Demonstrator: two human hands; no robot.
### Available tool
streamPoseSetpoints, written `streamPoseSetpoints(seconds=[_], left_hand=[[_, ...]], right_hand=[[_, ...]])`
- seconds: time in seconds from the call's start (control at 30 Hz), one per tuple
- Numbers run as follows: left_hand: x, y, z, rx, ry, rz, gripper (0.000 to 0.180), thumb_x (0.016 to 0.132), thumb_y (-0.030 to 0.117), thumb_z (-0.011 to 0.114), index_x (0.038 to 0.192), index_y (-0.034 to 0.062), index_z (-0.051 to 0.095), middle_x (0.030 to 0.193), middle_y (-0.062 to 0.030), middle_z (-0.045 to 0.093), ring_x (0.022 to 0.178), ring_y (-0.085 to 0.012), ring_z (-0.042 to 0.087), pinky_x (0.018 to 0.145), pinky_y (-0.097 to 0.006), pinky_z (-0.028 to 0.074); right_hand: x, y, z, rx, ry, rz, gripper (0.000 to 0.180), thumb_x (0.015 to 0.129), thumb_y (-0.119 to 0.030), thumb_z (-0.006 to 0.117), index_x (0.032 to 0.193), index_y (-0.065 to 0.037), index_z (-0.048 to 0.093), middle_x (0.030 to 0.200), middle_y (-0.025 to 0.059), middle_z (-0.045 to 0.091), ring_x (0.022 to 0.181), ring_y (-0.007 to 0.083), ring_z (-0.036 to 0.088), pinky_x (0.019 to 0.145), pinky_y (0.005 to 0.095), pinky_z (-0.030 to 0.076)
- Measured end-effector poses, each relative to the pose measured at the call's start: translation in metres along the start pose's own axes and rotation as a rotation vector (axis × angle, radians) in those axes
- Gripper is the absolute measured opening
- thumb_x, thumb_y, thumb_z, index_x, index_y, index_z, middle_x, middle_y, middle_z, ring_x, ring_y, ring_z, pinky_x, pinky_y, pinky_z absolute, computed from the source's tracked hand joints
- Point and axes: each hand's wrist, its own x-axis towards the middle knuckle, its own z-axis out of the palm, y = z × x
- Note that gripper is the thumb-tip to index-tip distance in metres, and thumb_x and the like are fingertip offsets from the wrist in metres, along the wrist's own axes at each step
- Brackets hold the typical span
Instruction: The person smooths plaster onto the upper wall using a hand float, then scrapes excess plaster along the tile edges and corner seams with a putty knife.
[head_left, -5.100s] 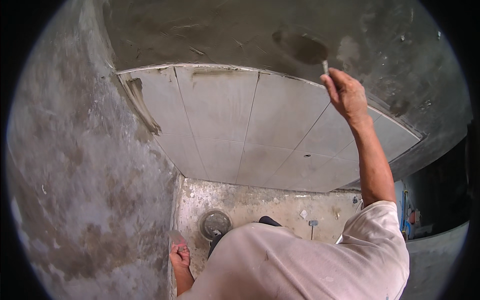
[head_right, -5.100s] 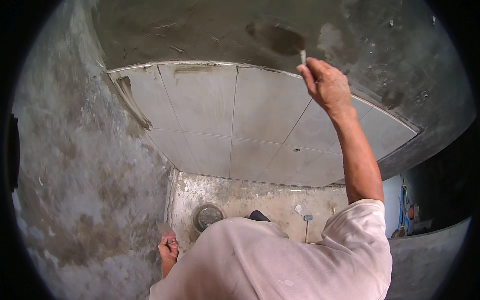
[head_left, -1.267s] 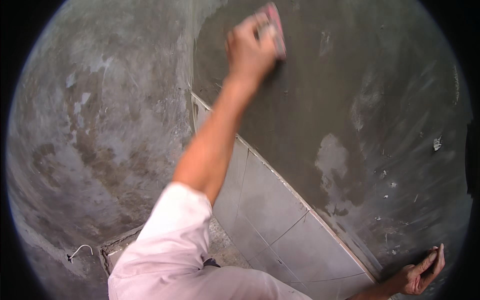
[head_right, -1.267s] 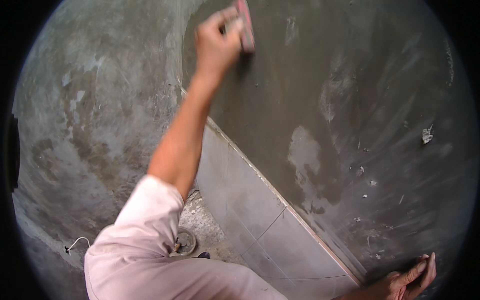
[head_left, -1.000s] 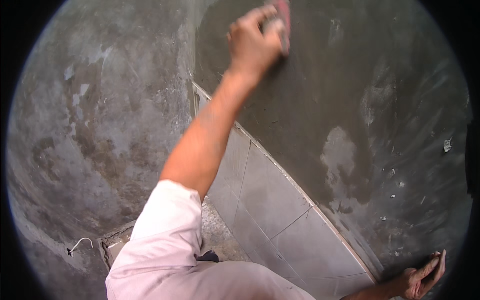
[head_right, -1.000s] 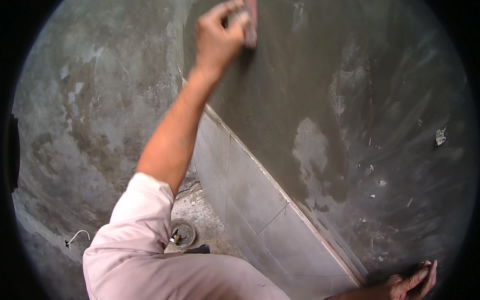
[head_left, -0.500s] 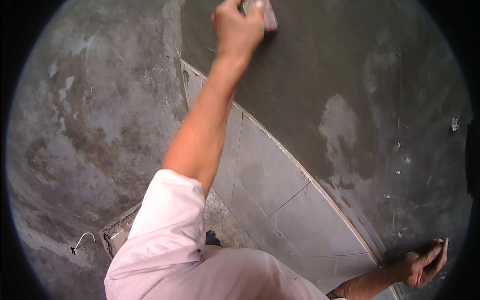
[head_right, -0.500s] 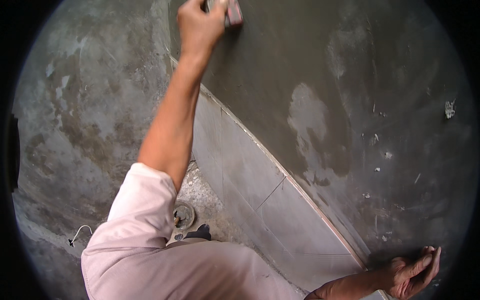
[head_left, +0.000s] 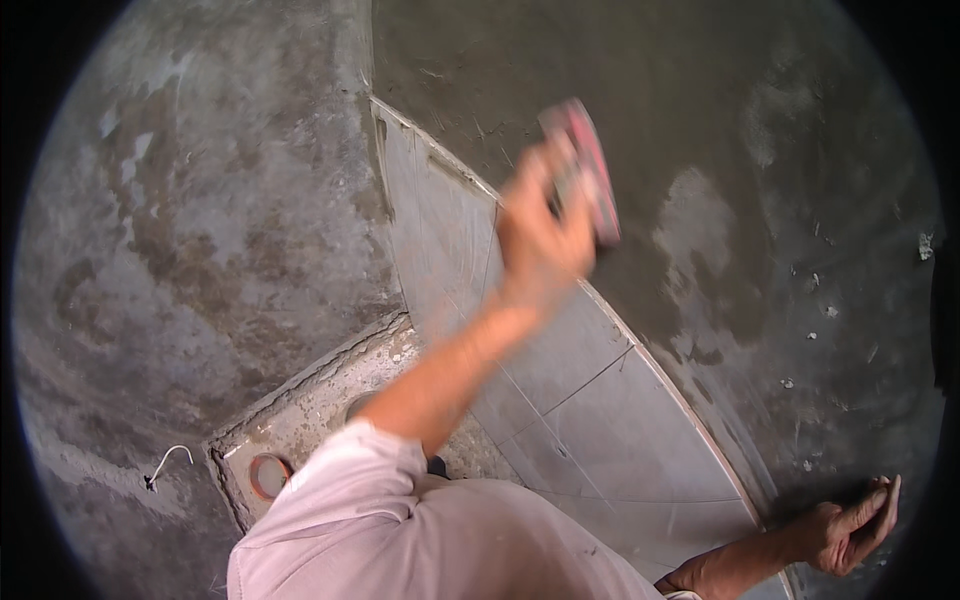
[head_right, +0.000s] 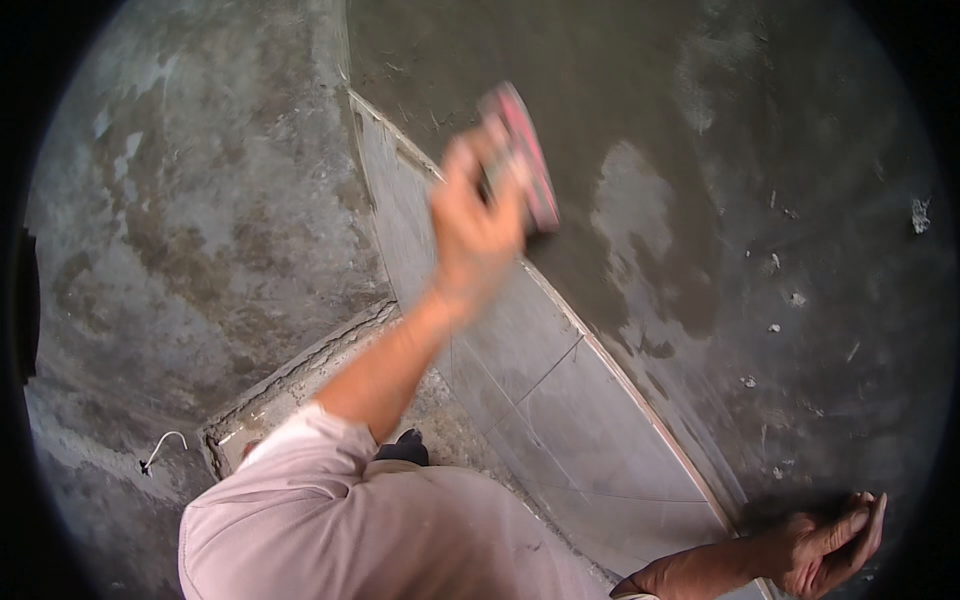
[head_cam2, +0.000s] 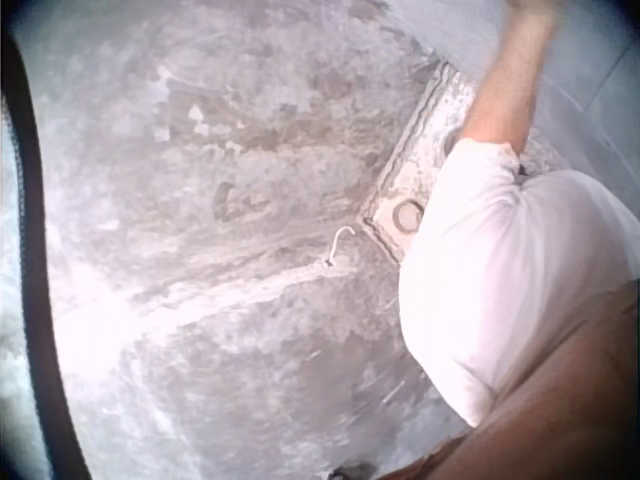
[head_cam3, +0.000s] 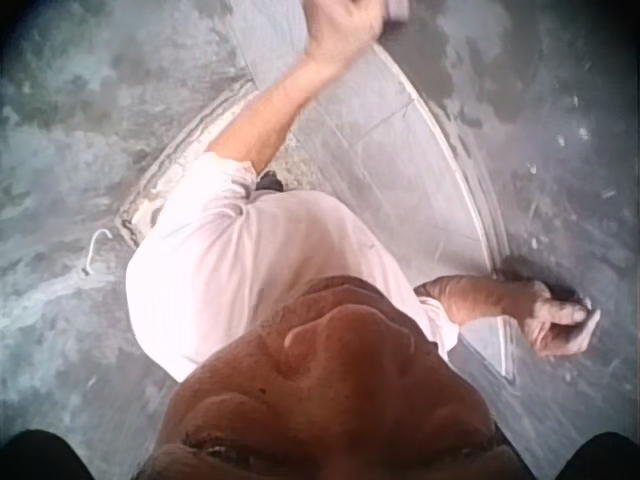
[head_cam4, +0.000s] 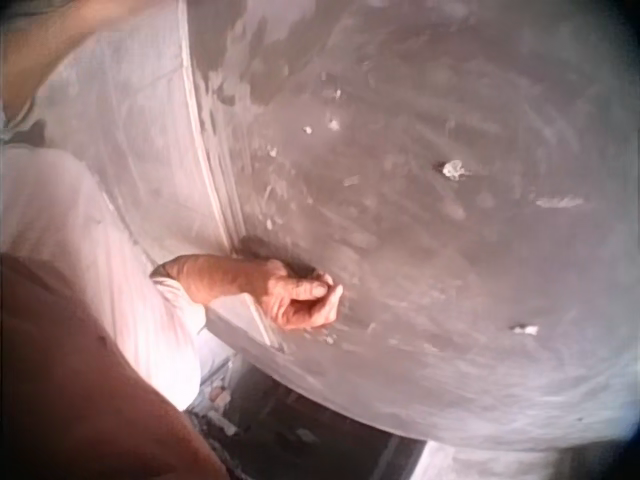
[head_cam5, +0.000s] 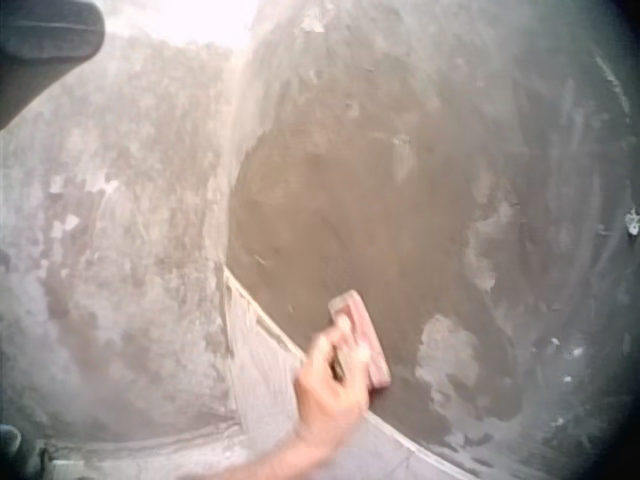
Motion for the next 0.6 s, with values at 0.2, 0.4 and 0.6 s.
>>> streamPoseSetpoints(seconds=[0.2, 0.4, 0.6], left_hand=[[0.095, -0.045, -0.032, 0.233, 0.184, -0.025, 0.033, 0.092, 0.015, 0.072, 0.115, -0.0092, 0.067, 0.086, -0.0078, 0.067, 0.078, -0.0121, 0.060, 0.070, -0.032, 0.051], [-0.003, -0.011, -0.012, 0.057, 0.036, -0.179, 0.027, 0.094, 0.015, 0.071, 0.112, -0.0032, 0.063, 0.098, -0.0062, 0.064, 0.086, -0.0106, 0.055, 0.077, -0.029, 0.048], [0.070, -0.054, -0.040, 0.145, 0.211, -0.368, 0.026, 0.094, 0.013, 0.070, 0.113, -0.0036, 0.062, 0.087, -0.0100, 0.067, 0.066, -0.0136, 0.060, 0.055, -0.031, 0.049]], right_hand=[[0.002, 0.000, -0.002, 0.005, -0.013, -0.002, 0.017, 0.101, 0.002, 0.062, 0.106, 0.015, 0.071, 0.106, 0.0194, 0.074, 0.086, 0.0213, 0.072, 0.078, 0.0272, 0.063], [0.002, 0.003, -0.004, -0.026, -0.034, -0.022, 0.018, 0.101, 0.000, 0.062, 0.106, 0.015, 0.071, 0.106, 0.0195, 0.074, 0.086, 0.0214, 0.073, 0.079, 0.0275, 0.064], [0.001, 0.008, 0.000, 0.025, -0.007, -0.030, 0.019, 0.101, 0.000, 0.062, 0.105, 0.016, 0.071, 0.104, 0.0202, 0.075, 0.085, 0.0223, 0.073, 0.077, 0.0274, 0.064]])
